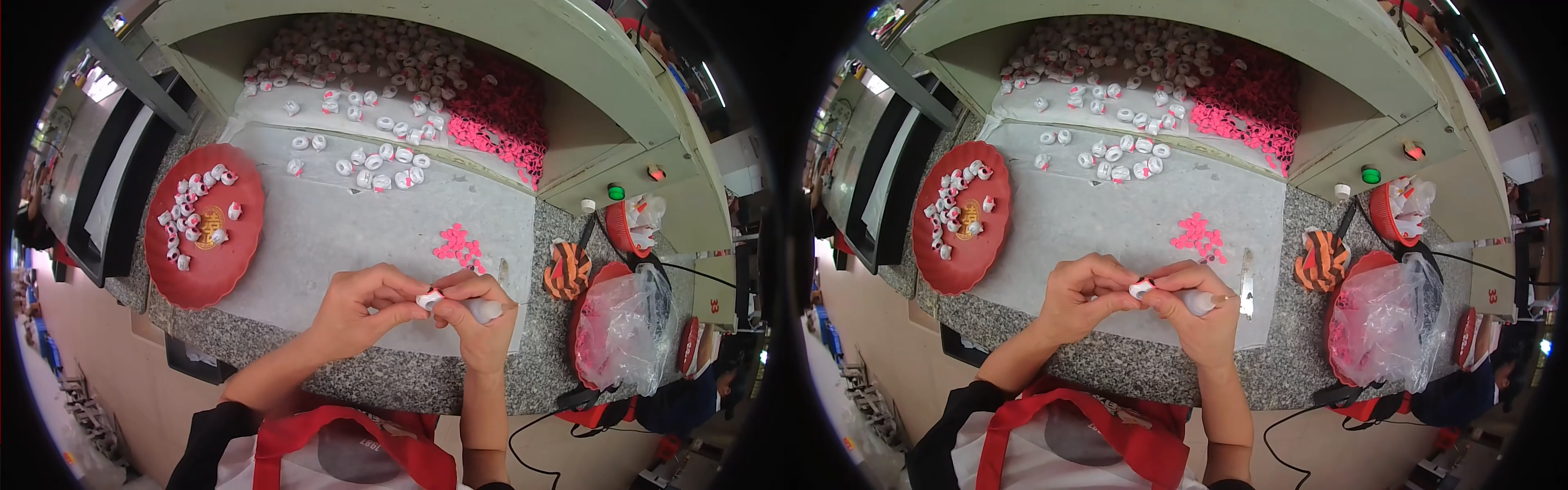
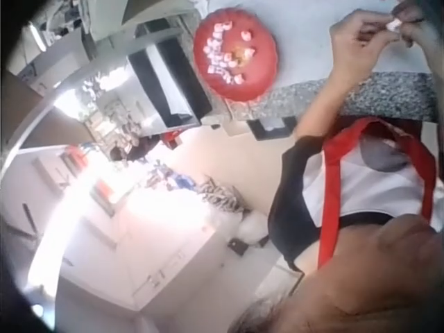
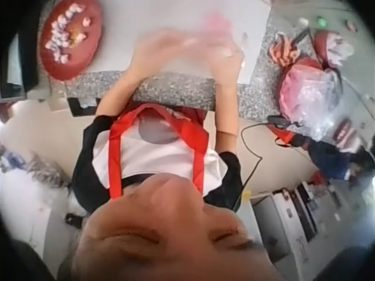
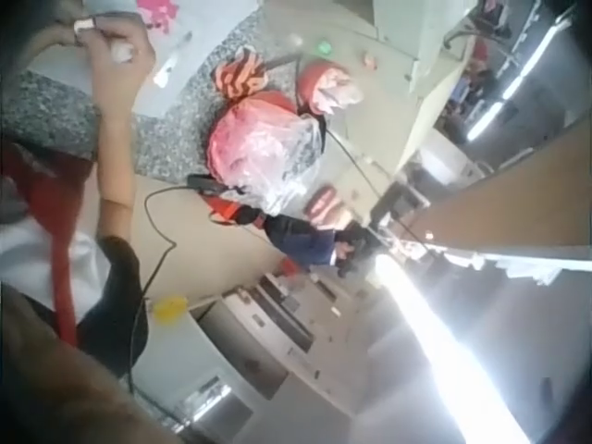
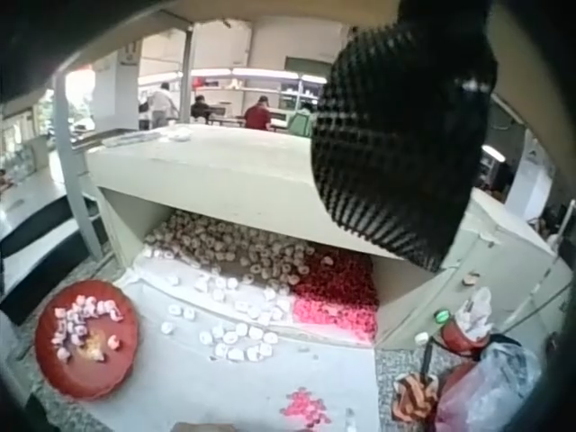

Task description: The recorder is gluing small pink bows onto white toy heads at a factory workstation.

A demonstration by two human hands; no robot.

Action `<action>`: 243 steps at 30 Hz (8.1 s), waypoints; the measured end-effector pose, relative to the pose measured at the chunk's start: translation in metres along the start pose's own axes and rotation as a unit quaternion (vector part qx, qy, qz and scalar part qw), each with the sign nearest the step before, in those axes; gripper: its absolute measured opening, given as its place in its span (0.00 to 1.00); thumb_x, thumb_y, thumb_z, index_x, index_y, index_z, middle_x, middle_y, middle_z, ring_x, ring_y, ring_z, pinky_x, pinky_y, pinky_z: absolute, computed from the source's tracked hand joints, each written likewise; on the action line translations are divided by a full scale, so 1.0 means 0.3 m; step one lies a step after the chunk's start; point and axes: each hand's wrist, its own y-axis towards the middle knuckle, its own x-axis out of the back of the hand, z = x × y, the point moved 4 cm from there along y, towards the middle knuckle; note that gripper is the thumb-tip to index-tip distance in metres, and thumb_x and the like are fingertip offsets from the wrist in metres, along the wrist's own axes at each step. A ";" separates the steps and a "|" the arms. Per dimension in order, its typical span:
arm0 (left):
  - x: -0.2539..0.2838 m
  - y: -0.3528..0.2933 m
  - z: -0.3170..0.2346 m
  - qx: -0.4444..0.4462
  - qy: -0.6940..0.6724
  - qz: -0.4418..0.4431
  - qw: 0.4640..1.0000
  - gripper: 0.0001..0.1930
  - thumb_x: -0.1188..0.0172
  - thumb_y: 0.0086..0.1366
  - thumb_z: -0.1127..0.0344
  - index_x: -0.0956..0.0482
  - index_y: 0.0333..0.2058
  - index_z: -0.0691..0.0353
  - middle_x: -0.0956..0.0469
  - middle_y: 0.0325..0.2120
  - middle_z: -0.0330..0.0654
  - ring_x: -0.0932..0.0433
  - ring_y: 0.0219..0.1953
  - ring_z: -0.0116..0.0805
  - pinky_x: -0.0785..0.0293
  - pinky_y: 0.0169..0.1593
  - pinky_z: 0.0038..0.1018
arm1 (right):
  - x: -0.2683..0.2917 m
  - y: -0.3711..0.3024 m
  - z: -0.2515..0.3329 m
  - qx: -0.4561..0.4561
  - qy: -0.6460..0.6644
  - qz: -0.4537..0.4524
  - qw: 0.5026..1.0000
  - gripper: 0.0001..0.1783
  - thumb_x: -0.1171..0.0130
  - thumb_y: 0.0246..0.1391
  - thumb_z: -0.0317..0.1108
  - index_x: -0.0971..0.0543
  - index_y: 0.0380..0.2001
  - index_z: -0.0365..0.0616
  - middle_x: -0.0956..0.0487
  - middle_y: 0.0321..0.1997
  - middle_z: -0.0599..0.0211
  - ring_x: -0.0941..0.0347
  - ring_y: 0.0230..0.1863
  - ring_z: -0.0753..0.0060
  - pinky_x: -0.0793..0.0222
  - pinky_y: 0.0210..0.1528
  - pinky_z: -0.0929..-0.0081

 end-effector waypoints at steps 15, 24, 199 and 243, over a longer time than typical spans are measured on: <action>0.016 0.000 -0.037 -0.050 0.133 -0.014 0.990 0.14 0.38 0.48 0.78 0.31 0.35 0.67 0.23 0.25 0.43 0.22 0.29 0.29 0.25 0.31 0.21 | -0.020 0.013 -0.101 -0.086 0.198 0.014 0.976 0.08 0.41 0.43 0.24 0.30 0.28 0.40 0.26 0.32 0.54 0.29 0.22 0.72 0.34 0.18 0.81; 0.016 -0.001 -0.045 -0.057 0.163 -0.031 0.985 0.12 0.39 0.49 0.77 0.29 0.34 0.67 0.22 0.23 0.43 0.21 0.28 0.29 0.25 0.32 0.22 | -0.016 0.012 -0.119 -0.088 0.207 0.021 0.974 0.08 0.42 0.45 0.26 0.30 0.29 0.41 0.26 0.32 0.54 0.29 0.24 0.71 0.33 0.18 0.79; 0.027 0.003 0.088 0.131 -0.098 -0.104 0.981 0.17 0.45 0.52 0.79 0.30 0.44 0.69 0.26 0.35 0.45 0.25 0.36 0.32 0.27 0.41 0.27 | 0.505 0.034 -0.003 -0.032 0.005 -0.368 0.929 0.16 0.50 0.52 0.32 0.34 0.44 0.40 0.26 0.41 0.56 0.27 0.40 0.64 0.28 0.31 0.77; 0.057 0.005 0.033 -0.009 -0.078 -0.149 0.986 0.17 0.47 0.52 0.85 0.33 0.42 0.71 0.30 0.41 0.47 0.28 0.44 0.32 0.29 0.45 0.24 | -0.094 -0.082 0.112 0.338 -0.334 -0.042 0.879 0.18 0.43 0.33 0.24 0.29 0.34 0.35 0.27 0.20 0.64 0.36 0.11 0.72 0.38 0.15 0.79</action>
